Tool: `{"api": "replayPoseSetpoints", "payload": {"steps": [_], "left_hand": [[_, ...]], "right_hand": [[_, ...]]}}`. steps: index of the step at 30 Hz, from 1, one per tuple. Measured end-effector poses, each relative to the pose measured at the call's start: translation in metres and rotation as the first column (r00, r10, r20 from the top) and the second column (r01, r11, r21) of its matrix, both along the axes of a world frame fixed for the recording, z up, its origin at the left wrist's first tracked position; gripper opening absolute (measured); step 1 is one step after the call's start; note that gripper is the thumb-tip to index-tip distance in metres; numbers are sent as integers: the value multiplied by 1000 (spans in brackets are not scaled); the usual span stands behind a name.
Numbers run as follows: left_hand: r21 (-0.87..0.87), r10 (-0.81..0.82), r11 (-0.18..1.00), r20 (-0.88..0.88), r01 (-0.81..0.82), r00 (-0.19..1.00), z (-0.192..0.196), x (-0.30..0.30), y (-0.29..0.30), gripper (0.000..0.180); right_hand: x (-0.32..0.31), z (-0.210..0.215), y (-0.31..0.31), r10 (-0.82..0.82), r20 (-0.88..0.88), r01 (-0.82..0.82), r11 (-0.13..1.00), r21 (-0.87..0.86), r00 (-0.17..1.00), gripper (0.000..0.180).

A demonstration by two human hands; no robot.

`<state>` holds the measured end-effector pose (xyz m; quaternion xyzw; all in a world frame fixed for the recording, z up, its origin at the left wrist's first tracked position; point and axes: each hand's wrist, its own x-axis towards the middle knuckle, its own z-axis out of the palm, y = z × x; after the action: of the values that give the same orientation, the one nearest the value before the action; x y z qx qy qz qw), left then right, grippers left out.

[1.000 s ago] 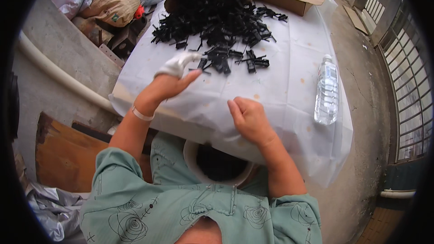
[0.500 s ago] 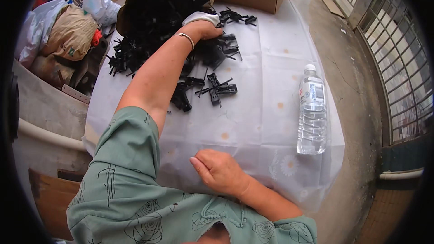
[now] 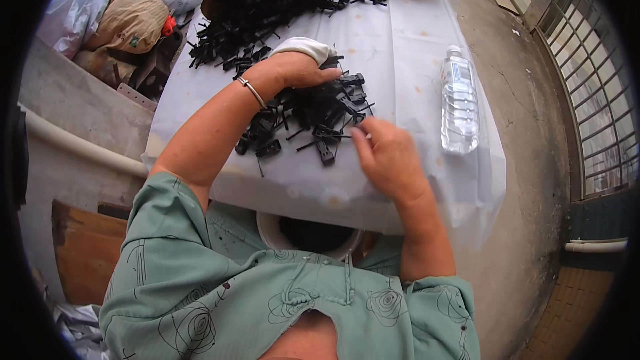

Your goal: Cleaning and inspecting small black plastic components using a white cloth.

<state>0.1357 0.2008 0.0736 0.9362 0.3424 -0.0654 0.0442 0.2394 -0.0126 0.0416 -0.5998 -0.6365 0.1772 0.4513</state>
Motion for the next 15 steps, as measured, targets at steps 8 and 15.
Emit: {"api": "replayPoseSetpoints", "payload": {"steps": [8,15], "left_hand": [[261,-272,947,354,185,895,64,-35,-59,23],[91,-113,994,756,68,645,-6,-78,-159,21]], "right_hand": [[15,-19,-7,-88,621,215,967,-134,779,13],[-18,7,-28,-17,570,19,1000,3,821,12]]}}
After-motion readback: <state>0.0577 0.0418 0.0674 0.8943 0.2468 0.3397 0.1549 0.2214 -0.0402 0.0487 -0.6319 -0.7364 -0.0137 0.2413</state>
